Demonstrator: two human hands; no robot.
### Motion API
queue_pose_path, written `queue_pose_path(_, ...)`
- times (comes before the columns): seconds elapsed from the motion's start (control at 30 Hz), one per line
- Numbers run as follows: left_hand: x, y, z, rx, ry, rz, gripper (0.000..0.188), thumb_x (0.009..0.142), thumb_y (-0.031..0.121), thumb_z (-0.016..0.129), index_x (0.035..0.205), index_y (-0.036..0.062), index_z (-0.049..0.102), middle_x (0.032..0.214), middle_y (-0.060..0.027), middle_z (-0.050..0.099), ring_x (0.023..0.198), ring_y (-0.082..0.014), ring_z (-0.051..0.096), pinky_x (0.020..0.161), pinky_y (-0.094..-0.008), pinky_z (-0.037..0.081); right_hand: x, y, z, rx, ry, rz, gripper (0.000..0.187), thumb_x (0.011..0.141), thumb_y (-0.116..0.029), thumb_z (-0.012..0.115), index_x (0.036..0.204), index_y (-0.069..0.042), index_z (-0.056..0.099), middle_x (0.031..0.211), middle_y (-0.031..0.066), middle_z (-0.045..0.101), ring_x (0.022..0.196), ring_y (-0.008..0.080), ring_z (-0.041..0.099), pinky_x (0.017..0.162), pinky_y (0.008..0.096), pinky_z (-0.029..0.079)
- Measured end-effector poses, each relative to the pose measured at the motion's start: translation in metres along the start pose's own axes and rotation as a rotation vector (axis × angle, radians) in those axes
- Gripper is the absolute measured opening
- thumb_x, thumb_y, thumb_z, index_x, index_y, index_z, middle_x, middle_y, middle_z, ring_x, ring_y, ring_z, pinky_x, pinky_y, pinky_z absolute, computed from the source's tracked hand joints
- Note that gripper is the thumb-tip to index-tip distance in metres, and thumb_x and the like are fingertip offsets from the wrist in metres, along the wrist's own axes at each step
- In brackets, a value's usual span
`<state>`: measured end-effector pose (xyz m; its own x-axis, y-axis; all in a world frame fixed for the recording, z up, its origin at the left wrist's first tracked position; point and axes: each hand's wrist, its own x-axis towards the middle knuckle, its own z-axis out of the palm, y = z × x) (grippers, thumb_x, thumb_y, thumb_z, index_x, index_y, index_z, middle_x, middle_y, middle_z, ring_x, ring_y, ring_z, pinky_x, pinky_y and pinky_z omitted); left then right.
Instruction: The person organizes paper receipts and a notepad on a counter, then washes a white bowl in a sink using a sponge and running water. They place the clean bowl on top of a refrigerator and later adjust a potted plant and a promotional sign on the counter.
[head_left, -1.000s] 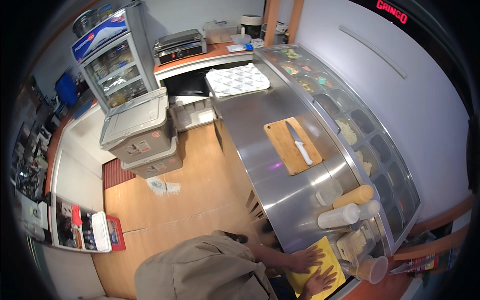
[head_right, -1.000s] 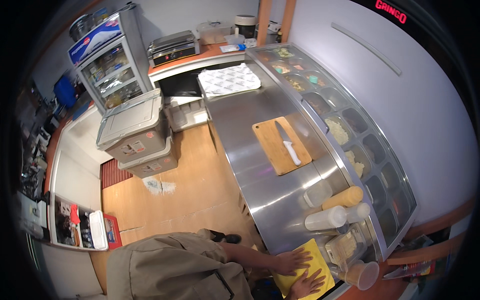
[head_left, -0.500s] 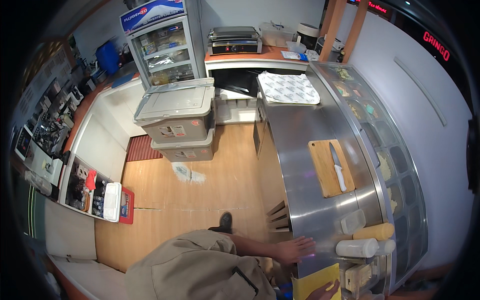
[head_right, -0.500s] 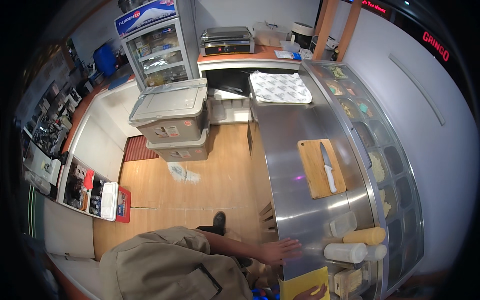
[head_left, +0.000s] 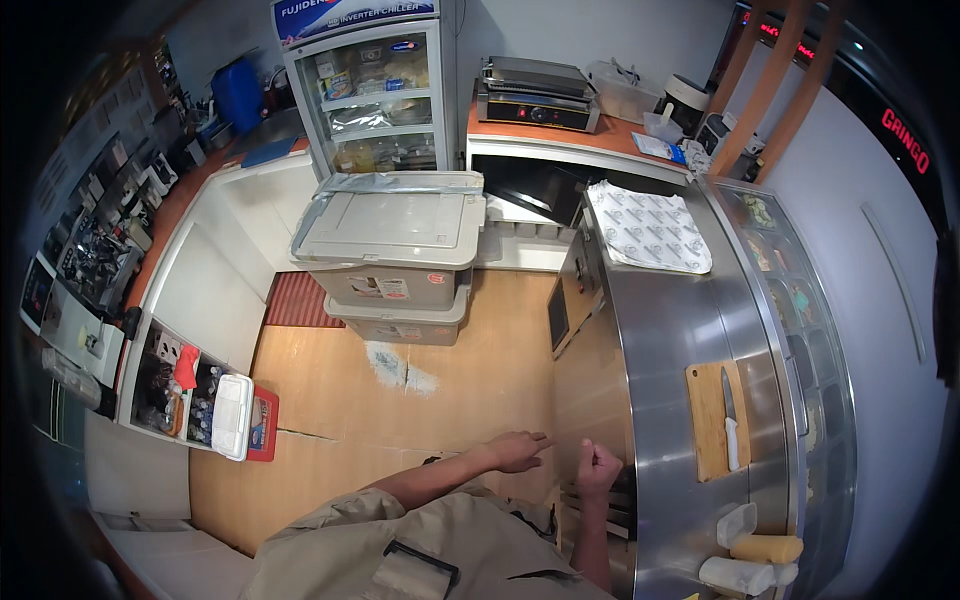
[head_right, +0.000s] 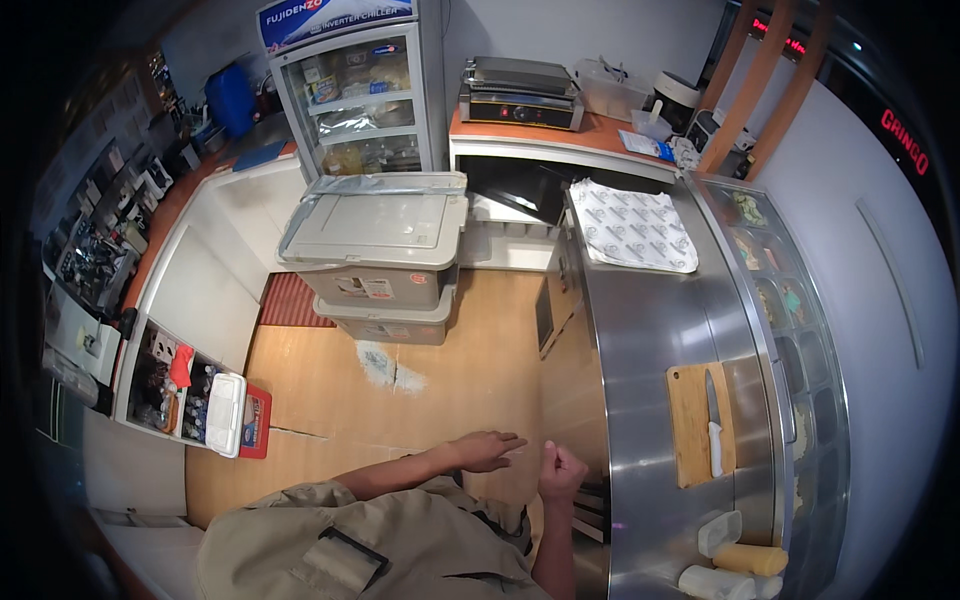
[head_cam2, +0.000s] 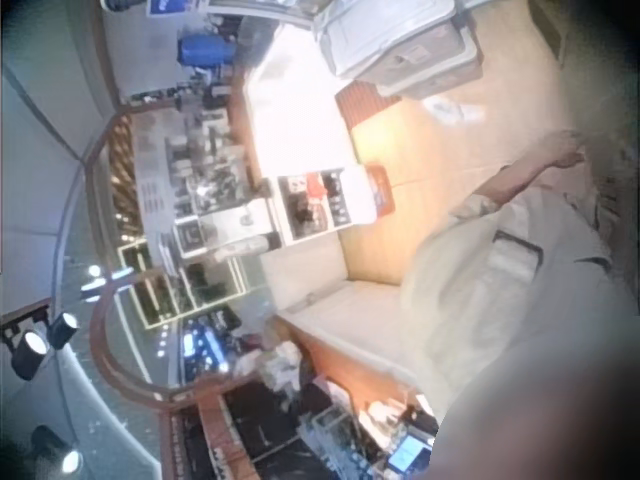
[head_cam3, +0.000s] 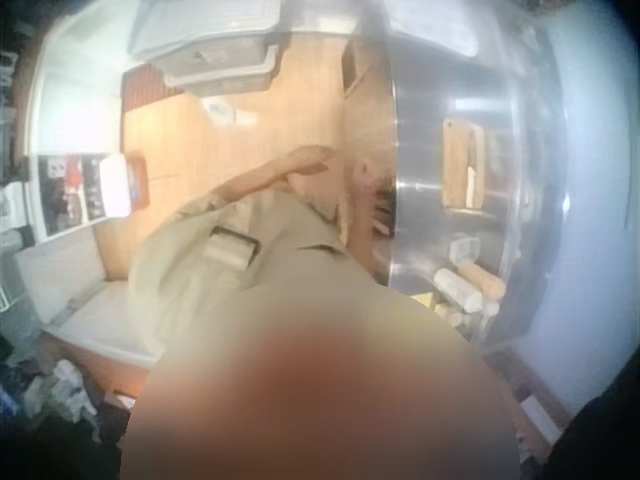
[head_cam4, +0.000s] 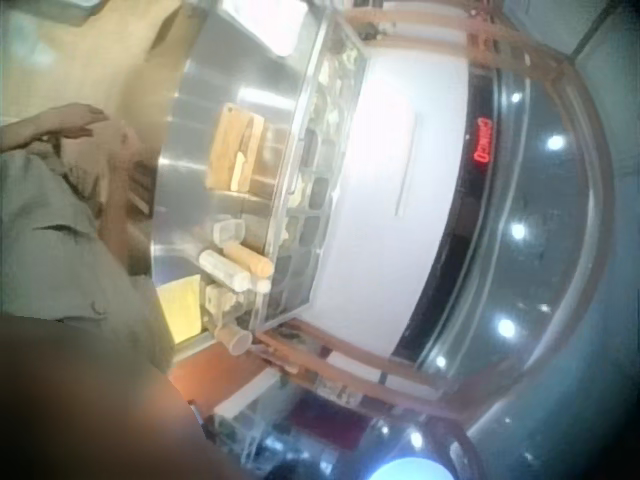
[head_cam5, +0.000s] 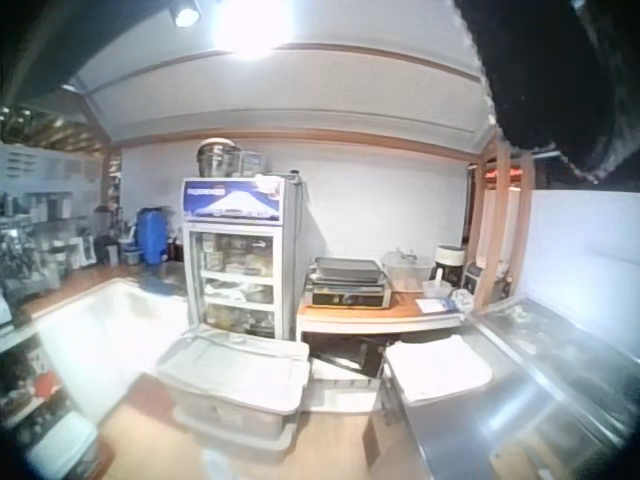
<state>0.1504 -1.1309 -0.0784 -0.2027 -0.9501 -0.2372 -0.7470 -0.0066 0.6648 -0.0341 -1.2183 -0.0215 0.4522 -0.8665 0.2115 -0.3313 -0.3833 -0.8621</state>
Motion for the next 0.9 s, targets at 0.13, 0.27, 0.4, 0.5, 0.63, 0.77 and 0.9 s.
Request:
queue_pose_path(0.13,-0.049,-0.066,-0.041,-0.108,0.209,-0.204,0.055,0.096,0.027,0.06,0.145,0.005,0.046,0.137,-0.023,0.057,0.12,-0.0406,0.058,0.102,-0.0474,0.047,0.04,-0.02,0.091,-0.008,-0.196,0.033,0.025,0.096,-0.015,0.062,0.077,0.0,0.058,0.057,0.0135,0.048,0.05,0.0173,0.046,0.051,0.0351,0.039)
queue_pose_path(0.27,-0.077,-0.108,-0.055,-0.201,0.379,-0.385,0.053,0.096,0.027,0.061,0.142,0.0042,0.05,0.131,-0.0245,0.061,0.118,-0.0403,0.06,0.1,-0.0459,0.048,0.079,-0.026,0.15,0.057,-0.45,-0.046,0.015,0.094,-0.016,0.063,0.094,-0.001,0.066,0.071,0.0175,0.062,0.063,0.025,0.063,0.062,0.0367,0.049)
queue_pose_path(0.4,-0.079,-0.136,-0.062,-0.357,0.351,-0.449,0.052,0.095,0.028,0.062,0.139,0.0032,0.054,0.129,-0.026,0.062,0.117,-0.041,0.061,0.1,-0.0453,0.048,0.119,0.0,0.203,0.028,-0.606,-0.194,0.022,0.095,-0.02,0.062,0.096,0.001,0.07,0.074,0.013,0.067,0.07,0.0176,0.066,0.067,0.0314,0.051)
queue_pose_path(0.5,-0.07,-0.165,-0.084,-0.451,0.264,-0.506,0.051,0.095,0.03,0.062,0.138,0.003,0.055,0.13,-0.0259,0.061,0.119,-0.0413,0.059,0.101,-0.0447,0.048,0.151,0.048,0.242,0.025,-0.826,0.006,0.03,0.098,-0.026,0.06,0.091,0.001,0.072,0.075,0.0113,0.069,0.071,0.0152,0.067,0.067,0.0313,0.052)
queue_pose_path(0.63,-0.065,-0.191,-0.135,-0.598,0.332,-0.518,0.053,0.099,0.036,0.059,0.142,0.0061,0.054,0.134,-0.0197,0.063,0.124,-0.0336,0.059,0.106,-0.0395,0.044,0.188,0.143,0.274,-0.161,-1.015,0.388,0.042,0.093,-0.041,0.062,0.081,-0.002,0.073,0.076,0.0135,0.072,0.071,0.0231,0.07,0.07,0.0373,0.053)
queue_pose_path(0.77,-0.055,-0.178,-0.179,-1.148,0.192,-0.133,0.055,0.105,0.046,0.049,0.147,0.0105,0.051,0.143,-0.0069,0.058,0.129,-0.0188,0.052,0.11,-0.0312,0.038,0.231,0.258,0.248,-0.138,-0.833,0.998,0.028,0.092,-0.03,0.061,0.095,-0.003,0.067,0.071,0.0127,0.062,0.059,0.0244,0.06,0.052,0.0413,0.047)
queue_pose_path(0.9,-0.036,-0.176,-0.202,-1.207,0.055,-0.221,0.053,0.107,0.045,0.045,0.145,0.0093,0.053,0.146,-0.0039,0.055,0.131,-0.0157,0.049,0.111,-0.029,0.035,0.314,0.34,0.258,-0.033,-0.915,1.13,0.023,0.096,-0.028,0.056,0.099,-0.006,0.063,0.075,0.0108,0.063,0.054,0.0256,0.06,0.044,0.0407,0.045)
